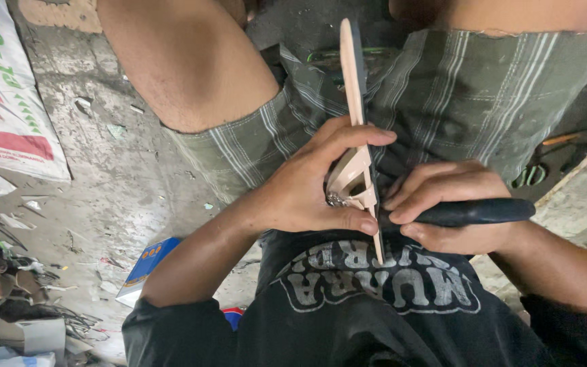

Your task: The person assembles sandals by attaching black rubber soles to beige plastic upper parts. They use a handheld tool to press the sole onto the upper, then place the finished sandal on a nearby pile.

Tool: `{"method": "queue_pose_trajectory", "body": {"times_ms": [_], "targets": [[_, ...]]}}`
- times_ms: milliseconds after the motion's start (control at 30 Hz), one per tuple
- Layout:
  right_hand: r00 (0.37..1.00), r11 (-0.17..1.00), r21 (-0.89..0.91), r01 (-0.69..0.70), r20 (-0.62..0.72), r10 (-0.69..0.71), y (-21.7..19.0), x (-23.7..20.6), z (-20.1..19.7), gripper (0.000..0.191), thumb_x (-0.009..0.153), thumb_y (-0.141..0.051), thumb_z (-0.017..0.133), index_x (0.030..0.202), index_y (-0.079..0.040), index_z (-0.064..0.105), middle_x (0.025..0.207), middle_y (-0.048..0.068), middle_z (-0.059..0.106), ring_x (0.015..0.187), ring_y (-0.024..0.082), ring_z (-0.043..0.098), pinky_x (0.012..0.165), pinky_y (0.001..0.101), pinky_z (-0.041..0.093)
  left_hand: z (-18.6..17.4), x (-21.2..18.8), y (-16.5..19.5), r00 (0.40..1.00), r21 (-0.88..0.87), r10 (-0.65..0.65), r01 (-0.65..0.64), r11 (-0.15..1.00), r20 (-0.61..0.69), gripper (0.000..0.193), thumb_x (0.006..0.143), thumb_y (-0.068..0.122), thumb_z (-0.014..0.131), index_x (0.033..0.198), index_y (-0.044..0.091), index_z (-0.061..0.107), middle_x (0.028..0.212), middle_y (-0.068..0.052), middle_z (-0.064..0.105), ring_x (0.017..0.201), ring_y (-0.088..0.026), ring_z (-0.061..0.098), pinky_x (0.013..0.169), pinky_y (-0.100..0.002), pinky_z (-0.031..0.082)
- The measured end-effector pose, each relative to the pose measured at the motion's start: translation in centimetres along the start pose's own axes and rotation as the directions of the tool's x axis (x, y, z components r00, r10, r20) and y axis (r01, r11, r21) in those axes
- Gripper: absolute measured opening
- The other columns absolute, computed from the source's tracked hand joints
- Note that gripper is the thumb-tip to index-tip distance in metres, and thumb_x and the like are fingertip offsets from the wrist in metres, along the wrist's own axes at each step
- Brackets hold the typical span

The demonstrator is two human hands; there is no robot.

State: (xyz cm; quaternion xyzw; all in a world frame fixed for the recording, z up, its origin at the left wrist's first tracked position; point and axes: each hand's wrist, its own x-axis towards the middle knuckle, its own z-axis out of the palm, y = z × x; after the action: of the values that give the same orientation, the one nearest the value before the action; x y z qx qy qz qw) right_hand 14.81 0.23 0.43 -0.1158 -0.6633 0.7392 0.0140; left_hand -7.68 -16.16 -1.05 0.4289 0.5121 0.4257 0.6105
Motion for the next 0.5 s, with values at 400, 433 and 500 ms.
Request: {"method": "queue_pose_trajectory", "body": {"times_ms": [400,433,500], "targets": [[0.999,0.999,-0.020,0.047,0.002,-0.047,-0.9,1.2,-0.4,0.020,0.077,-0.007,0.084,0.093,-0.010,0.074,0.091,0.007,0.077,0.085,0.018,0.081,0.072,0.0270,0.066,-0.6,0.0,1.2,0.999,0.003,-0.002,0.002,1.000,0.032,0.075,0.092,0.044,0.086,0.154,0.023,0.048,0.142,-0.009,0.051,0.131,-0.024,0.056,0.115,-0.036,0.053],[0.999,0.999,-0.007,0.045,0.010,-0.045,-0.7,1.2,-0.4,0.020,0.077,-0.008,0.085,0.093,-0.010,0.074,0.091,0.008,0.076,0.085,0.018,0.081,0.072,0.0269,0.066,-0.4,0.2,1.1,0.999,0.011,0.014,-0.015,1.000,0.028,0.075,0.091,0.044,0.086,0.153,0.022,0.049,0.145,-0.010,0.051,0.136,-0.025,0.055,0.115,-0.036,0.053],[0.998,0.999,-0.003,0.037,0.050,-0.037,-0.5,1.2,-0.6,0.021,0.075,-0.008,0.085,0.094,-0.009,0.075,0.091,0.008,0.076,0.086,0.019,0.080,0.073,0.0280,0.065,0.0,0.2,1.0,0.999,0.032,-0.001,-0.001,1.000,0.037,0.077,0.090,0.044,0.087,0.153,0.022,0.049,0.150,-0.012,0.050,0.143,-0.028,0.054,0.117,-0.037,0.053]]}}
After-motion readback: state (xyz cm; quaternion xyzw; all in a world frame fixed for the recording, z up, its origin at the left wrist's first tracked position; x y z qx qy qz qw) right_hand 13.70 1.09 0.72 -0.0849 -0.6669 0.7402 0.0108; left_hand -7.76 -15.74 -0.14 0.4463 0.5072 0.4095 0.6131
